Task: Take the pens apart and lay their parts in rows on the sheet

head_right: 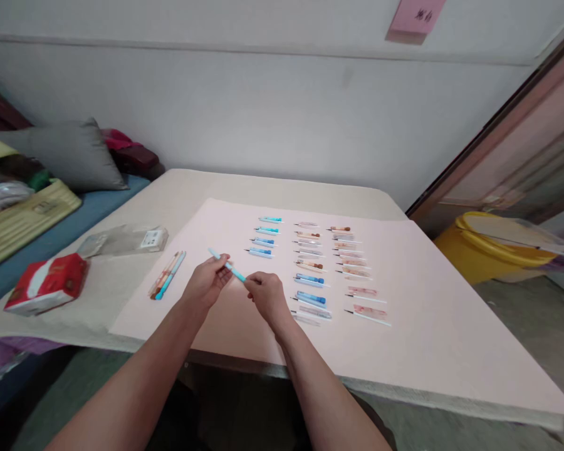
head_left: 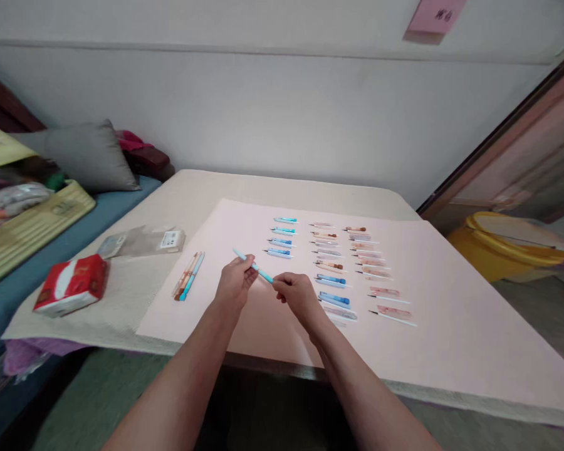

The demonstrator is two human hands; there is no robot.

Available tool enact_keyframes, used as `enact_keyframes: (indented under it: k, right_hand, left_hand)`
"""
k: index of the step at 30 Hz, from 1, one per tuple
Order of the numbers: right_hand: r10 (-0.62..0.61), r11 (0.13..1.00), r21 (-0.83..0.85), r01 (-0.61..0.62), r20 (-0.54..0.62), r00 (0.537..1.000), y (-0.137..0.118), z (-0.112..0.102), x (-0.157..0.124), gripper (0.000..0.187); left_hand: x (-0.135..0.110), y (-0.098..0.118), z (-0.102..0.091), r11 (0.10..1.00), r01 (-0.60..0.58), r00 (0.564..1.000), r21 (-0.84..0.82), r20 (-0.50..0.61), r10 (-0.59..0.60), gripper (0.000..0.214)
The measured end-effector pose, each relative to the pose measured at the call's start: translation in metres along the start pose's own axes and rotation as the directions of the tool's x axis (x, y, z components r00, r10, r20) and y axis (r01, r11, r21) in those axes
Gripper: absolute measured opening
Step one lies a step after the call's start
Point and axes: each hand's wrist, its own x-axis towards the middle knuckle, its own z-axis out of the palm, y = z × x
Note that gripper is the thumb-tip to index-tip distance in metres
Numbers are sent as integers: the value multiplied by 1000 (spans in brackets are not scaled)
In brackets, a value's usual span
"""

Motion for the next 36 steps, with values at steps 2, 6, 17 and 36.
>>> enact_keyframes:
  k: [2,6,17,36]
  right_hand:
    - [34,998,60,-35,10,999,1,1,0,13]
    - [53,995,85,-52,-9,999,3,1,1,13]
    - [-4,1000,-11,3,-17,1000,8,6,2,15]
    - [-59,994,-94,54,-49,997,7,3,1,16]
  left_hand:
    - [1,0,-1,1000,-27,1000,3,-7,27,13]
    - [2,0,-1,1000,-24,999,-11,22,24,11]
    - [4,2,-3,997,-56,993,58,-97,61,17]
    - [4,6,1,996,-84,995,31,-58,86,24]
